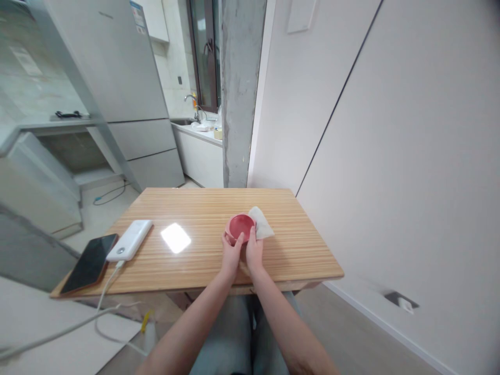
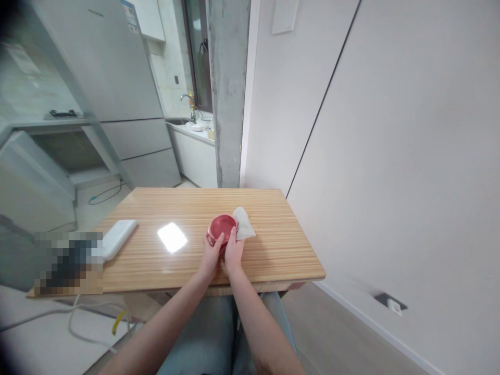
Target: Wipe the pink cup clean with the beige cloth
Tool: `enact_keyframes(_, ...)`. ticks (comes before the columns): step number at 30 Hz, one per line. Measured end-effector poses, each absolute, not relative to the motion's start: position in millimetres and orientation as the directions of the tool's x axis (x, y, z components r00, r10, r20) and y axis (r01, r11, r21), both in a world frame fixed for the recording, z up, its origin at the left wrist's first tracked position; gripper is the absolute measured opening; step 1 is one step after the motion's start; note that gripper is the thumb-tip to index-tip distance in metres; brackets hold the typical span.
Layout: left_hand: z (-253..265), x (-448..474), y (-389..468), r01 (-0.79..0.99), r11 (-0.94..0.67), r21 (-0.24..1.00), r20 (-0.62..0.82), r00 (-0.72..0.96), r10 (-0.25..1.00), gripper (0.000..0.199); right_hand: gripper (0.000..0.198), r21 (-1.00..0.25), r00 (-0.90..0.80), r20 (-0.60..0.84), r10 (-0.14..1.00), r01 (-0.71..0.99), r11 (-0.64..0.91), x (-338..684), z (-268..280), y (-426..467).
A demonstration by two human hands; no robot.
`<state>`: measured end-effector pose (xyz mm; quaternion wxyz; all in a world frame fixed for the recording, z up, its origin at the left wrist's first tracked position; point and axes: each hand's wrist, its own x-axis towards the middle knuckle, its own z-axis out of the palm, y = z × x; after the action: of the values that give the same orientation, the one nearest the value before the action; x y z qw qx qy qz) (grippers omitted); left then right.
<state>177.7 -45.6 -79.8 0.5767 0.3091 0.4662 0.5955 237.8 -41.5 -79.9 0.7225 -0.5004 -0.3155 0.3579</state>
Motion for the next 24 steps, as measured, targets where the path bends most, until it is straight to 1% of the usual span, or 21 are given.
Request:
enact_keyframes(2,-76.9,167.9,-41.5,-0.4,0.195,0.895,-0.228,-0.034,0.973,0.058,0.054,-0.953,0.546,0.084,0.834,-0.2,0.227,256.6,-75.6,-32.7)
enact_keyframes(3,-73.4,162.1,-37.3,-0.382,0.248,0.89,-0.261,0.018,0.965,0.06,0.051,-0.958,0.517,0.075,0.853,-0.201,0.206,266.5,-72.9,-28.4)
enact_keyframes(5,-64.4,152.7,-26.6,-0.306,0.328,0.894,-0.311,0.104,0.945,0.064,0.047,-0.968,0.404,0.05,0.913,-0.205,0.144,281.0,-68.8,-22.9)
enact_keyframes(7,-56.4,150.5,-17.3,-0.252,0.344,0.905,-0.322,0.126,0.939,0.059,0.045,-0.975,0.331,0.01,0.944,-0.207,0.083,283.3,-67.8,-24.1)
enact_keyframes(9,-52.9,157.4,-14.1,-0.29,0.303,0.908,-0.301,0.053,0.952,0.045,0.048,-0.976,0.35,0.002,0.937,-0.203,0.078,272.3,-69.9,-32.2)
enact_keyframes(11,-54.4,170.4,-19.4,-0.378,0.209,0.902,-0.271,-0.117,0.956,0.038,0.054,-0.972,0.411,0.022,0.911,-0.204,0.115,253.4,-73.4,-44.2)
enact_keyframes(13,-59.1,183.3,-30.9,-0.401,0.105,0.91,-0.23,-0.276,0.933,0.038,0.058,-0.965,0.456,0.036,0.889,-0.216,0.15,236.8,-75.0,-54.5)
enact_keyframes(14,-61.5,187.4,-37.2,-0.387,0.071,0.919,-0.207,-0.321,0.924,0.042,0.059,-0.961,0.476,0.037,0.879,-0.223,0.161,232.6,-74.3,-57.5)
enact_keyframes(15,-63.4,189.0,-42.6,-0.376,0.062,0.925,-0.194,-0.324,0.926,0.046,0.059,-0.959,0.494,0.038,0.869,-0.225,0.17,232.3,-72.6,-58.4)
enact_keyframes(16,-64.3,188.0,-46.3,-0.377,0.081,0.923,-0.199,-0.284,0.938,0.05,0.058,-0.959,0.512,0.038,0.858,-0.224,0.176,235.9,-70.1,-57.2)
enact_keyframes(18,-62.0,178.8,-46.3,-0.405,0.187,0.895,-0.252,-0.112,0.961,0.052,0.054,-0.958,0.518,0.05,0.854,-0.216,0.187,252.3,-63.8,-49.4)
enact_keyframes(20,-55.5,165.0,-37.8,-0.393,0.328,0.859,-0.312,0.105,0.944,0.052,0.049,-0.957,0.448,0.072,0.891,-0.22,0.188,272.7,-58.6,-38.1)
enact_keyframes(21,-51.8,159.1,-32.1,-0.36,0.382,0.851,-0.338,0.181,0.924,0.052,0.046,-0.957,0.396,0.074,0.915,-0.229,0.177,280.6,-57.1,-33.0)
enact_keyframes(22,-48.6,155.1,-26.9,-0.326,0.407,0.853,-0.354,0.21,0.911,0.051,0.044,-0.959,0.344,0.066,0.937,-0.238,0.155,285.5,-56.4,-29.3)
enact_keyframes(23,-46.5,153.7,-23.4,-0.311,0.402,0.861,-0.356,0.196,0.914,0.049,0.043,-0.961,0.307,0.051,0.95,-0.243,0.13,286.5,-56.7,-27.5)
enact_keyframes(24,-46.0,155.2,-22.3,-0.319,0.374,0.871,-0.343,0.149,0.927,0.046,0.042,-0.963,0.299,0.033,0.954,-0.244,0.11,283.7,-57.8,-27.8)
